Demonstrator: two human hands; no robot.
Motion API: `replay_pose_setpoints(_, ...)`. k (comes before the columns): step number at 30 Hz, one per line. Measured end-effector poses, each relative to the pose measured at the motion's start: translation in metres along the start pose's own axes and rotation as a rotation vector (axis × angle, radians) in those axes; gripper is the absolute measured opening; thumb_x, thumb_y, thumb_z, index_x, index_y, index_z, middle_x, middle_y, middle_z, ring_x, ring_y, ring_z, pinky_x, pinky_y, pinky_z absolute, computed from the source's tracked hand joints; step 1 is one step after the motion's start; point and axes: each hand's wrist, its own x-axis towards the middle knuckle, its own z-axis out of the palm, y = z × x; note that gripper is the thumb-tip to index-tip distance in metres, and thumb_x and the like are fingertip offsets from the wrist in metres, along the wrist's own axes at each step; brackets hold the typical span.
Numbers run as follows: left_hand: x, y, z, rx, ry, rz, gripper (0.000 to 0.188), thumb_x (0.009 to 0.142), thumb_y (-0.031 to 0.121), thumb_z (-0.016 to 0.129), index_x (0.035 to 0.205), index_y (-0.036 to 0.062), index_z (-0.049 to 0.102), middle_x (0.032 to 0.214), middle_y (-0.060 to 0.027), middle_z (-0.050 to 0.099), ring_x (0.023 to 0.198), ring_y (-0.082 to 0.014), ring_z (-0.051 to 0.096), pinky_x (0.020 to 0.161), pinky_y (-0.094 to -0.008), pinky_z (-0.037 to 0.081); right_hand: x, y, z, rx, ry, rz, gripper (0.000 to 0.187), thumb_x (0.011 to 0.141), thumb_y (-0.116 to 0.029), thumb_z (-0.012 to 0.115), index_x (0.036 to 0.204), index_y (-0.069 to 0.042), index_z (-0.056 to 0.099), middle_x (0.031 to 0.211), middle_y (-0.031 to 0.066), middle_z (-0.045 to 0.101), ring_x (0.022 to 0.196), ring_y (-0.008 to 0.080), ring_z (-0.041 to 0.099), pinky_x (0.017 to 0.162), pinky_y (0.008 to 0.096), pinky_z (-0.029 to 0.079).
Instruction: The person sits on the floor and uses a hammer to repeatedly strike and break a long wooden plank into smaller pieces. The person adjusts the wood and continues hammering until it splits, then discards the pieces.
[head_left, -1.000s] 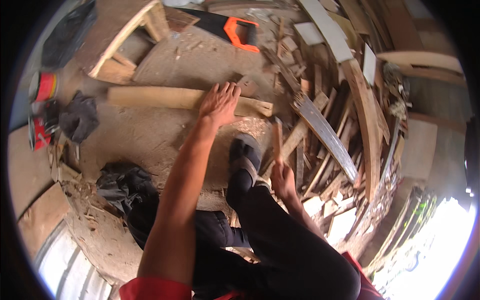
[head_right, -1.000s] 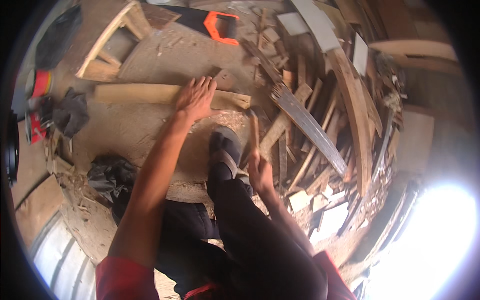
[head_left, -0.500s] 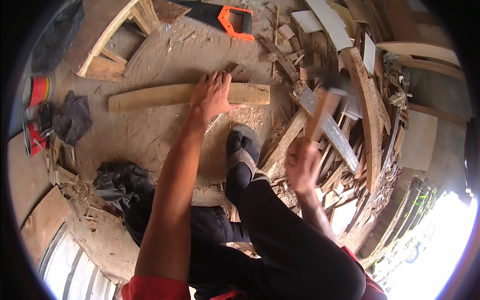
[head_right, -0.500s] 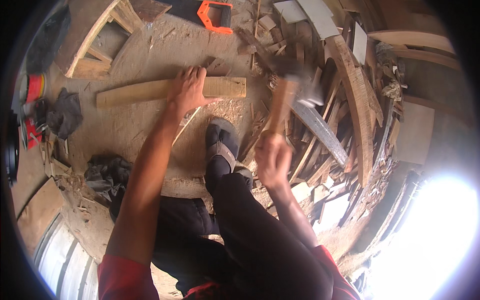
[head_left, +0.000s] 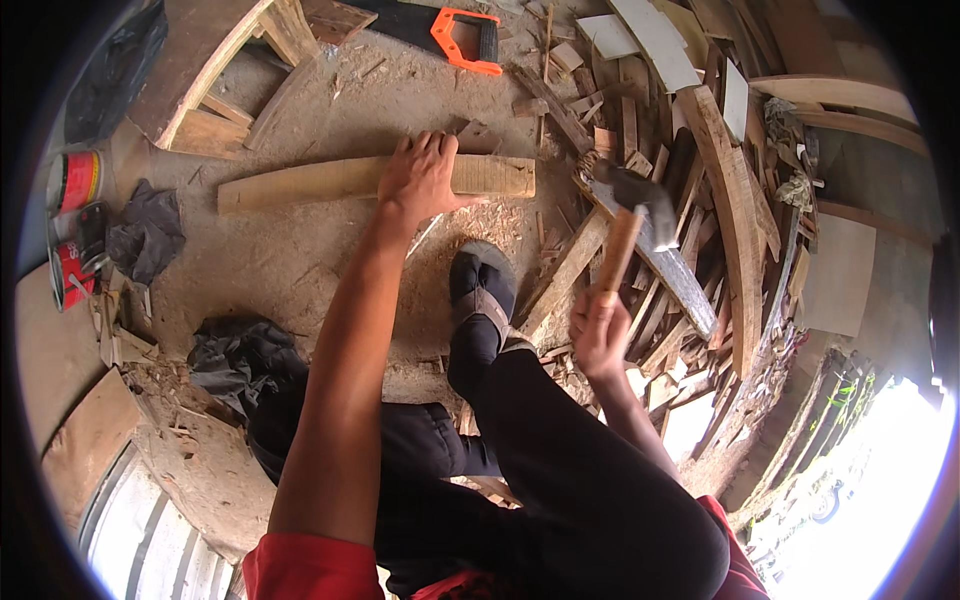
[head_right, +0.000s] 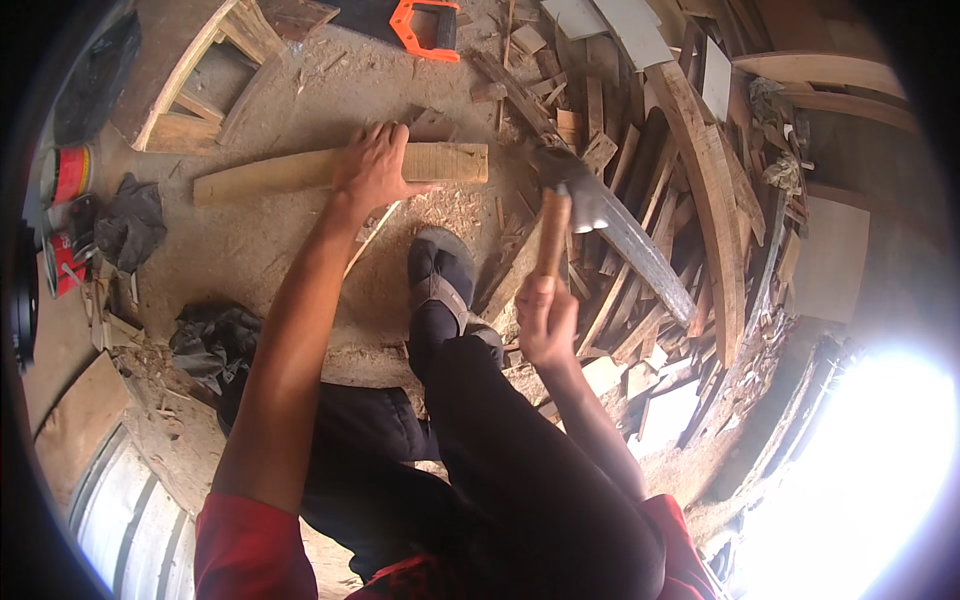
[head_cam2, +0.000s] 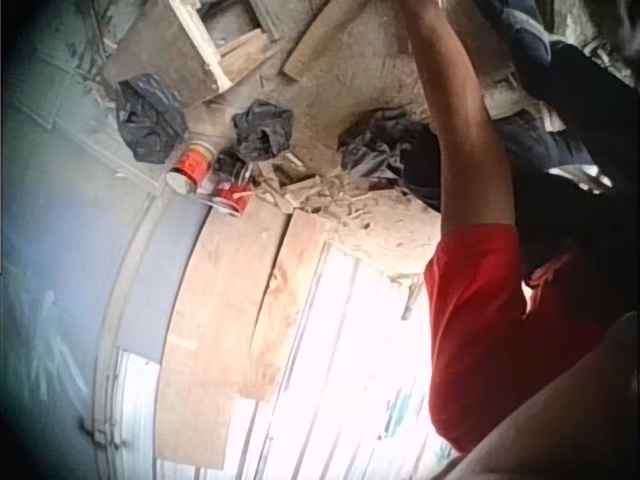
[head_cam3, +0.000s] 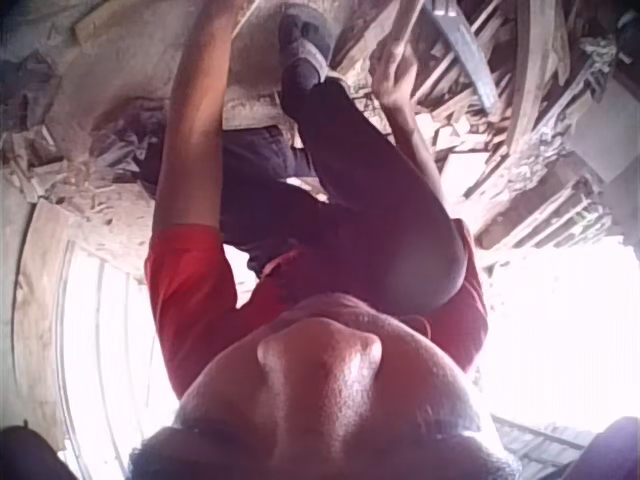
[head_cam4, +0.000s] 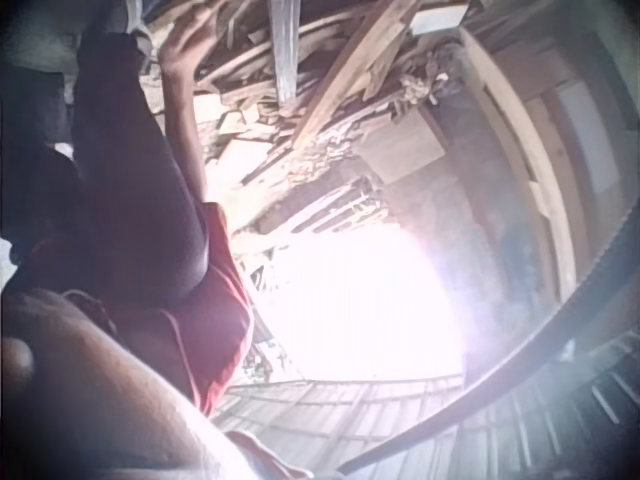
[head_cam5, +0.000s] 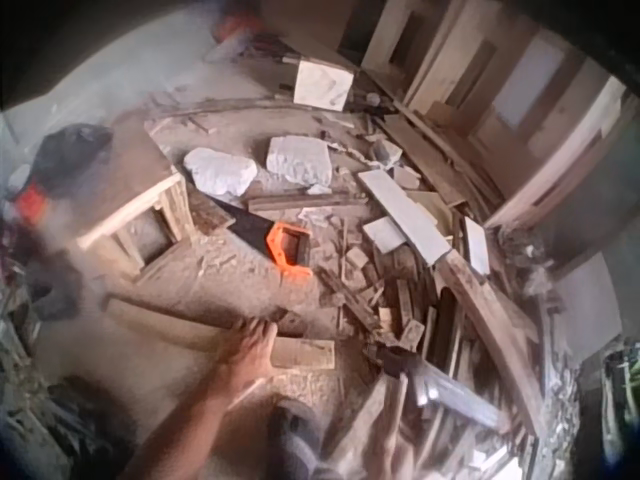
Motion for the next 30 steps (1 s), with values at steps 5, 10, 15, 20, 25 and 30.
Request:
replay_pose_setpoints(5,-0.002,0.000,0.019,0.040,0.235,0.034,0.092,0.062,0.078,0.073,0.108,0.0018,0.052,0.113,-0.0160,0.061,0.109,-0.0284,0.058,0.095,-0.0436,0.044,0.033,0.007,0.021,-0.455,-0.113,0.199,0.054,0.106,-0.047,0.039,0.085,0.000,0.057,0.060,-0.0002,0.049,0.055,0.0137,0.049,0.051,0.0327,0.040)
replay_pose_setpoints(10,0.000,-0.002,0.006,0.010,-0.025,-0.029,0.100,0.065,0.081,0.069,0.121,0.0007,0.049,0.126,-0.0159,0.058,0.119,-0.0280,0.054,0.103,-0.0444,0.041,0.041,-0.079,0.001,0.097,0.010,-0.392,0.059,0.104,-0.056,0.030,0.087,-0.003,0.050,0.065,-0.0013,0.043,0.051,0.0073,0.038,0.045,0.0238,0.025)
replay_pose_setpoints(15,0.007,0.001,0.002,0.002,-0.028,-0.016,0.101,0.066,0.081,0.068,0.123,0.0009,0.048,0.126,-0.0157,0.058,0.119,-0.0282,0.054,0.103,-0.0451,0.041,0.035,0.049,0.006,-0.644,-0.138,0.092,0.039,0.106,-0.031,0.042,0.087,0.000,0.056,0.065,0.0156,0.053,0.063,0.0258,0.053,0.058,0.0395,0.043)
replay_pose_setpoints(20,0.006,-0.004,0.021,0.051,0.156,0.038,0.096,0.064,0.084,0.067,0.109,0.0001,0.053,0.112,-0.0145,0.063,0.107,-0.0280,0.059,0.096,-0.0431,0.043,-0.015,0.001,0.017,-0.178,-0.045,0.119,0.053,0.107,-0.046,0.032,0.075,-0.006,0.044,0.058,-0.0048,0.037,0.050,0.0054,0.034,0.044,0.0274,0.026)
replay_pose_setpoints(25,0.008,0.000,0.012,0.004,0.070,0.043,0.097,0.063,0.085,0.066,0.108,0.0011,0.053,0.108,-0.0151,0.063,0.108,-0.0265,0.059,0.097,-0.0441,0.042,0.019,0.026,0.027,-0.335,0.004,0.014,0.051,0.107,-0.041,0.035,0.085,0.001,0.053,0.058,0.0084,0.051,0.053,0.0198,0.053,0.051,0.0375,0.041)
replay_pose_setpoints(30,0.001,-0.004,0.025,0.049,0.113,0.001,0.097,0.065,0.085,0.065,0.113,0.0024,0.051,0.113,-0.0152,0.061,0.112,-0.0274,0.057,0.100,-0.0440,0.041,0.034,-0.040,0.010,0.056,-0.093,0.228,0.056,0.105,-0.055,0.031,0.085,-0.007,0.052,0.068,-0.0038,0.048,0.053,0.0084,0.043,0.045,0.0259,0.032)
